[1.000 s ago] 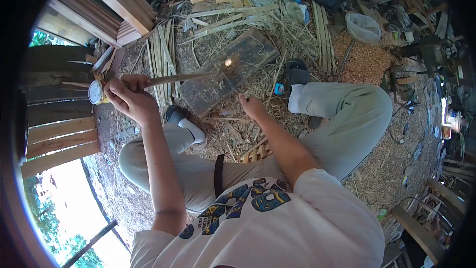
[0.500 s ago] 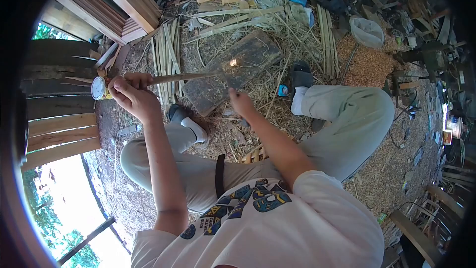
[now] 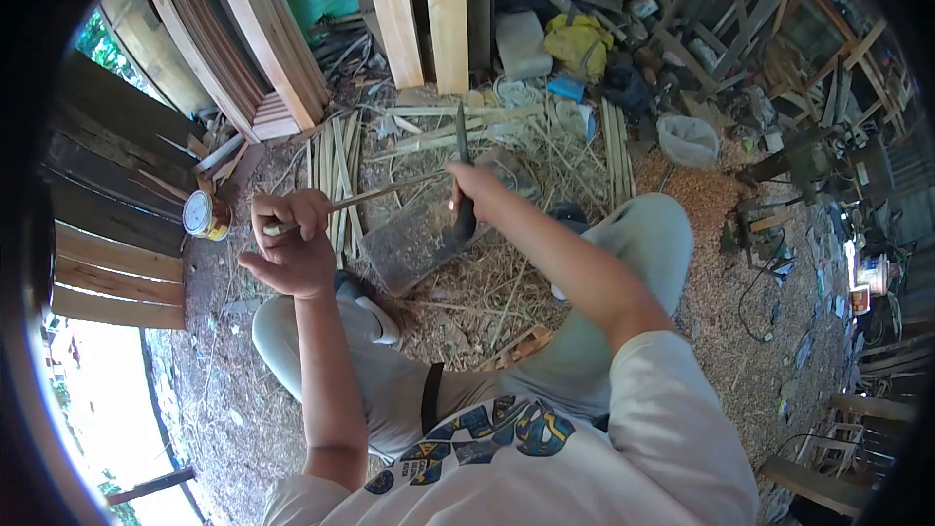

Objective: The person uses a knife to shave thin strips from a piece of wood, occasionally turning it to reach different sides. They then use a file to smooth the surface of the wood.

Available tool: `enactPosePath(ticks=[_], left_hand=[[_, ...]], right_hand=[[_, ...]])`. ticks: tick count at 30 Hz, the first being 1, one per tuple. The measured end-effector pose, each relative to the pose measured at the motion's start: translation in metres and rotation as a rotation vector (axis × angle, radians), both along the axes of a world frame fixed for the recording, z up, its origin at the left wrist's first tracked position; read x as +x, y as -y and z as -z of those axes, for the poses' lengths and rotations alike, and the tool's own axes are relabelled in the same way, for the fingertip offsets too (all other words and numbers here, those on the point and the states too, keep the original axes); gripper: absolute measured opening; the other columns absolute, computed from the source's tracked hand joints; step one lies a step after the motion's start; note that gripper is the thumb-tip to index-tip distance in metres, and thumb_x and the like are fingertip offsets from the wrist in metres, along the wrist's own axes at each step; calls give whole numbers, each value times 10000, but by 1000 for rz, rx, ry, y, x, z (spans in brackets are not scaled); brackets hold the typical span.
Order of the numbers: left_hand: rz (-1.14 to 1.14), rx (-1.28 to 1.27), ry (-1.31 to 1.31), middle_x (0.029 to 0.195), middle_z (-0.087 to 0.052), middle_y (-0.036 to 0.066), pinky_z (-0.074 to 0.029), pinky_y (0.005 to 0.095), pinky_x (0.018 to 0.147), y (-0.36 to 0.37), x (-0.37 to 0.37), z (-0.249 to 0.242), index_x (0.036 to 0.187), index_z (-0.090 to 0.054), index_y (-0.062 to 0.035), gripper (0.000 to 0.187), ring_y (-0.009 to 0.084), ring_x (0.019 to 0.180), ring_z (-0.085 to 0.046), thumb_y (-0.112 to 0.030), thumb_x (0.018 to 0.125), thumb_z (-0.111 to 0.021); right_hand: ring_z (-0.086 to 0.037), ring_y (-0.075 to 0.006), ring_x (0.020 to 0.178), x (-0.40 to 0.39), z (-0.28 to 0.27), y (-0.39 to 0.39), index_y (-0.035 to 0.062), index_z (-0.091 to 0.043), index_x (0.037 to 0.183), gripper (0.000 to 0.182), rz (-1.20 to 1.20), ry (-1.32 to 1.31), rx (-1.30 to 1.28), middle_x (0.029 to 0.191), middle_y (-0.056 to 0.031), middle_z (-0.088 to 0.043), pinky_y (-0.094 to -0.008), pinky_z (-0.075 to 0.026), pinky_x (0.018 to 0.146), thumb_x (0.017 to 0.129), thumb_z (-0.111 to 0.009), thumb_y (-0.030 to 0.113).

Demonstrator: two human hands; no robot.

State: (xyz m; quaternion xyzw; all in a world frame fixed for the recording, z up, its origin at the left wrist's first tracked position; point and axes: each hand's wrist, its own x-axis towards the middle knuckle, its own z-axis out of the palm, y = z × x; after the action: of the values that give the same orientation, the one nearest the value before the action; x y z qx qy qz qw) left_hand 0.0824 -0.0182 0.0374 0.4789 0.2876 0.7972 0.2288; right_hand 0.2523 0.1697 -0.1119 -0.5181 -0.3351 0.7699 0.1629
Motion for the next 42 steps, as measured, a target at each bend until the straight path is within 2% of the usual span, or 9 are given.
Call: enactPosePath(ticks=[4,6,14,20,26,30,31,35,42], left_hand=[[-11,42,-17,634,-351,3,-346,351,649,-2,-5,-5,899,-394,-108,821,177,593,-359,-928,872,-361],[-24,121,-74,639,-381,7,-327,331,589,-3,-3,-10,871,-383,-87,822,160,585,-379,-908,897,-348],[-90,291,-225,602,-353,-27,-342,361,636,1,17,-33,853,-382,-122,826,153,543,-375,-947,842,-382],[-74,379,-325,562,-521,22,-491,385,631,2,47,-52,715,-472,-69,875,221,532,-571,-933,837,-406],[317,206,-431,622,-609,43,-532,397,660,-18,57,-36,768,-604,-37,898,242,547,-623,-902,878,-389],[532,-221,-474,688,-704,72,-551,391,795,-25,53,-24,771,-626,-42,749,232,669,-700,-734,997,-448],[552,-290,-490,753,-728,92,-537,402,899,-28,49,-16,793,-638,-30,587,224,752,-712,-546,1046,-515],[502,-454,-203,810,-725,96,-531,347,825,-38,48,14,915,-651,-6,301,165,796,-684,-245,1074,-561],[-29,-603,-100,941,-729,97,-548,369,849,-85,14,-5,1008,-604,-36,211,185,839,-684,-239,1043,-647]], right_hand=[[-487,-156,522,9,-74,-43,135,-498,744,393,73,-69,92,631,12,-502,-361,-473,537,973,-718,366],[-515,-228,531,16,-89,-47,115,-513,720,424,141,-159,59,606,-42,-509,-393,-482,552,982,-707,386],[-526,-156,542,-16,-71,-7,142,-518,756,426,257,-386,-298,615,8,-526,-352,-499,564,972,-735,438],[-507,-41,529,-39,-100,-7,96,-583,941,323,114,-335,-192,893,-39,-659,-245,-497,520,933,-804,331],[-526,-87,537,-26,-91,-69,80,-642,947,144,159,-440,-224,761,-19,-646,-260,-492,536,1005,-694,202],[-529,-132,583,-14,-87,-101,88,-617,850,201,240,-467,-91,666,-7,-576,-318,-492,574,981,-730,190],[-532,-140,582,-11,-93,-102,82,-608,829,223,278,-440,-5,672,-15,-579,-331,-498,575,963,-753,185],[-552,-141,580,-3,-101,-104,51,-642,888,229,305,-334,313,687,-13,-586,-310,-489,557,914,-816,197],[-608,-173,568,-3,-126,-82,17,-593,1074,334,219,-118,720,756,-69,-641,-343,-531,562,905,-819,196]])
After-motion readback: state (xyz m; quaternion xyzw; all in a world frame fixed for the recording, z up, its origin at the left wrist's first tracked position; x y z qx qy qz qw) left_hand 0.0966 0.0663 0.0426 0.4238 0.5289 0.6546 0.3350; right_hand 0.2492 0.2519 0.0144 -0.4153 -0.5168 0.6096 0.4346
